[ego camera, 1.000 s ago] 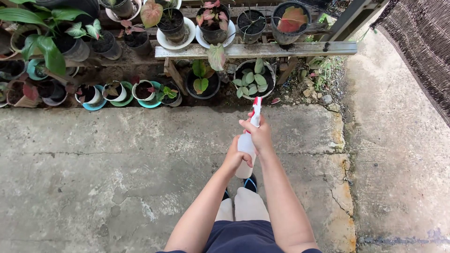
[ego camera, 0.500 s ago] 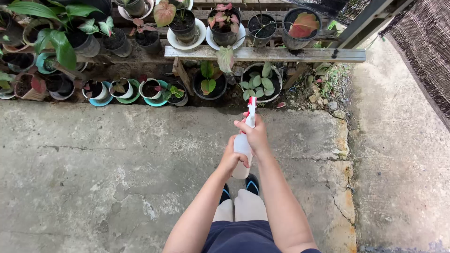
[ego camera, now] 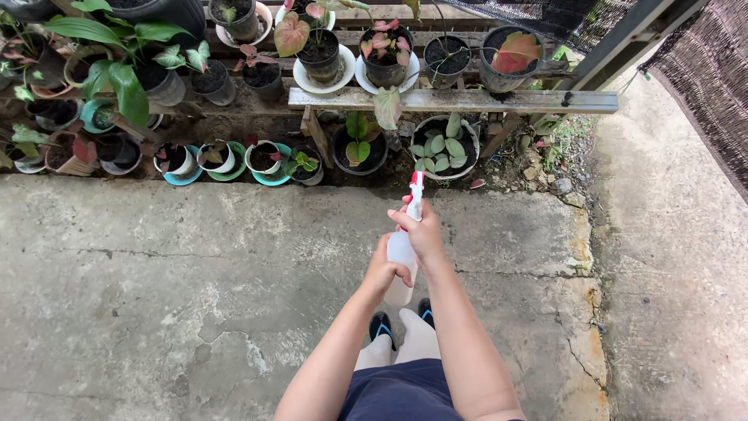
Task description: Use a spray bottle to water and mist various potted plants in a garden area.
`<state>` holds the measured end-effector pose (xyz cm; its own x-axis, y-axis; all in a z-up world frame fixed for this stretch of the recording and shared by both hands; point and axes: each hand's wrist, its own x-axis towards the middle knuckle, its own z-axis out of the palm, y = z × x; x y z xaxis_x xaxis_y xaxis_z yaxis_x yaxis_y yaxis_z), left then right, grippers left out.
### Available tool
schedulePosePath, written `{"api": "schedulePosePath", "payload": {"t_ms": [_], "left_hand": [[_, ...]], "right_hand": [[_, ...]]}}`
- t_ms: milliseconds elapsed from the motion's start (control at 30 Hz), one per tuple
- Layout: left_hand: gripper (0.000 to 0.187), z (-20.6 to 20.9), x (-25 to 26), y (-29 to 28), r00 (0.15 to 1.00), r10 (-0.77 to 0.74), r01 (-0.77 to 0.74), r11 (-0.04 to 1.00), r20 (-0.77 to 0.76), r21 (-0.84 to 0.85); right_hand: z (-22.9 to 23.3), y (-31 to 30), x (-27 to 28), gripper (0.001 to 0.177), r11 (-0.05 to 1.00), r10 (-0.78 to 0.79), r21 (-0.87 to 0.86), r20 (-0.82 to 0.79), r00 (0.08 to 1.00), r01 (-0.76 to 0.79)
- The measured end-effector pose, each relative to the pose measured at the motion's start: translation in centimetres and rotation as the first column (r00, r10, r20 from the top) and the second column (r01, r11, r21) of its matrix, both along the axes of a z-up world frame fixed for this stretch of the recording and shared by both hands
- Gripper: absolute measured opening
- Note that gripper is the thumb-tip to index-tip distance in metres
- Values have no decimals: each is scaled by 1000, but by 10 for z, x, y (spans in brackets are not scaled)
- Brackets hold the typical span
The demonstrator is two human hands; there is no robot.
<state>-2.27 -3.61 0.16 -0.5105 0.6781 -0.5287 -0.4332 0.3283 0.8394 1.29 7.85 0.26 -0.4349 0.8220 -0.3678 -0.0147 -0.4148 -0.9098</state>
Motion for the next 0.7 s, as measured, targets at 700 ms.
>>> {"api": "schedulePosePath", "payload": {"t_ms": [700], "left_hand": [[102, -11, 7, 8, 996, 89, -90, 995, 19, 41]], "right_hand": [[18, 9, 1, 51, 997, 67, -29, -6, 998, -68]]}}
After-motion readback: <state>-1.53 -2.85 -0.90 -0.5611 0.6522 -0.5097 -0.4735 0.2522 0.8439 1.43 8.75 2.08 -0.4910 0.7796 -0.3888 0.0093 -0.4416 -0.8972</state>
